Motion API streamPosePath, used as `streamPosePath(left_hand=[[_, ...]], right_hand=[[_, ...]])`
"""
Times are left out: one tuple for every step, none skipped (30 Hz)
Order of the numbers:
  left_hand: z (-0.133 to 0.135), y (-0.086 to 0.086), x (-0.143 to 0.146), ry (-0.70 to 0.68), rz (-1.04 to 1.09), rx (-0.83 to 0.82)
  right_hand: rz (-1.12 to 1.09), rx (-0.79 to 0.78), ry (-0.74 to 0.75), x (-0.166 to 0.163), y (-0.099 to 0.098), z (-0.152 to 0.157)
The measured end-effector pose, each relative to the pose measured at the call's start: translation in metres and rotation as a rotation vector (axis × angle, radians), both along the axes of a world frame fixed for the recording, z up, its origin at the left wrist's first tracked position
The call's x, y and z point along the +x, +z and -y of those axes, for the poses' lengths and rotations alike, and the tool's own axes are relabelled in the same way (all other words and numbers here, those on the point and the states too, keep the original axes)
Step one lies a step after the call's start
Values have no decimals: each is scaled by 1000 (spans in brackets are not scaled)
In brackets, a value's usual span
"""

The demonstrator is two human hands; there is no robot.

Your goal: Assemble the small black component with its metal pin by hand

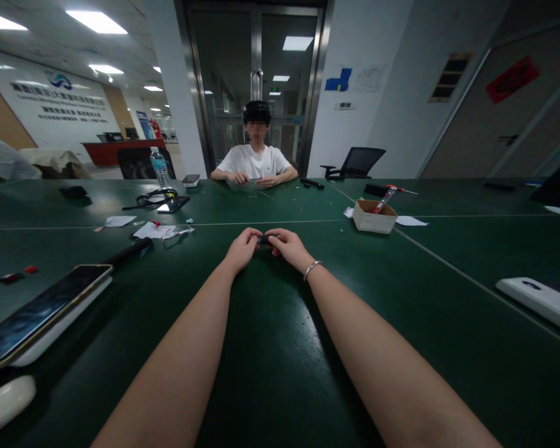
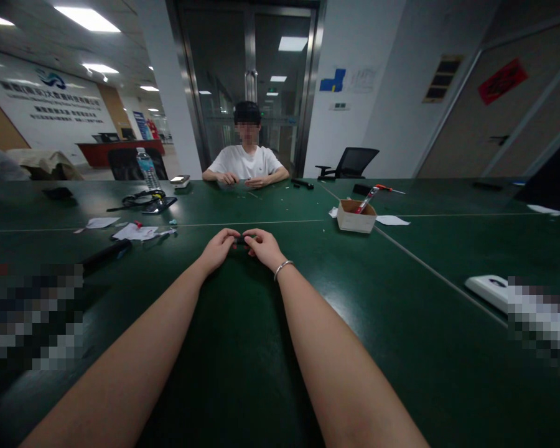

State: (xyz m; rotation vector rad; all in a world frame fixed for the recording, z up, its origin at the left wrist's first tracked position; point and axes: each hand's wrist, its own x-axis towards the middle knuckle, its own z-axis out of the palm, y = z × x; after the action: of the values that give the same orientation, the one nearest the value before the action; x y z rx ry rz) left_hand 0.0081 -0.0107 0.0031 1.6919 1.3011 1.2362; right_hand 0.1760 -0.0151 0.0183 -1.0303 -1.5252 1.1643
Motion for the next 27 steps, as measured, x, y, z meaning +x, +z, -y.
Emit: streamPosePath(left_hand=[[-1, -1, 0, 0, 2, 6], [-2, -2, 0, -12, 13, -4], [-3, -3, 0, -28, 23, -23], [-3, -4, -1, -42, 27, -42], [-4, -4, -1, -49, 26, -51], [-4, -4, -1, -46, 18, -44], [-4, -4, -1, -38, 9, -26], [-4, -4, -1, -31, 3, -10], [-4, -4, -1, -30, 4, -5], [-3, -3, -1, -35, 5, -11], [-2, -2, -1, -37, 0, -21], [-1, -1, 0, -34, -11, -26], [0, 0, 0, -26, -26, -21], [1, 1, 0, -15, -41, -11], [1, 2, 0, -7, -49, -3], [2, 2, 0, -9, -49, -5], [2, 2, 0, -17, -46, -17], [2, 3, 0, -24, -46, -30], [2, 3, 0, -25, -50, -35], [2, 3, 0, -21, -57, -30], [2, 3, 0, -13, -63, -18], [2, 3, 0, -8, -63, -8], [2, 3, 0, -9, -56, -7], [2, 3, 0, -16, -49, -15], [2, 3, 0, -22, -47, -26], [2, 3, 0, -23, -53, -34], [2, 2, 0, -18, -62, -34]], right_hand=[[3, 0, -3, 0, 0, 0], [3, -1, -8, 0, 0, 0], [3, -5, -12, 0, 0, 0], [4, -8, -13, 0, 0, 0], [5, -10, -11, 0, 0, 0], [7, -10, -9, 0, 1, 1], [8, -11, -9, 0, 1, 1], [7, -12, -10, 0, 1, 1], [7, -11, -12, 0, 1, 1], [7, -9, -14, 0, 1, 1], [8, -7, -16, 0, 1, 0], [9, -3, -15, 0, 1, 0], [9, 0, -12, 0, 0, -1], [5, 4, -8, 0, -1, -1], [-3, 7, -4, 0, -1, -2], [-11, 8, 0, 0, -1, -2], [-17, 7, 6, 0, -2, -2], [-19, 5, 12, 0, -1, -2], [-17, 4, 16, 0, -1, -2], [-12, 2, 16, 1, -1, -1], [-7, -1, 12, 0, 0, -1], [-4, -4, 5, 0, 1, 0], [-2, -7, 0, 0, 1, 0], [-2, -9, -3, 0, 1, 0], [-1, -12, 0, 0, 1, 1], [-1, -12, 3, 0, 1, 1], [0, -9, 8, 1, 1, 1]])
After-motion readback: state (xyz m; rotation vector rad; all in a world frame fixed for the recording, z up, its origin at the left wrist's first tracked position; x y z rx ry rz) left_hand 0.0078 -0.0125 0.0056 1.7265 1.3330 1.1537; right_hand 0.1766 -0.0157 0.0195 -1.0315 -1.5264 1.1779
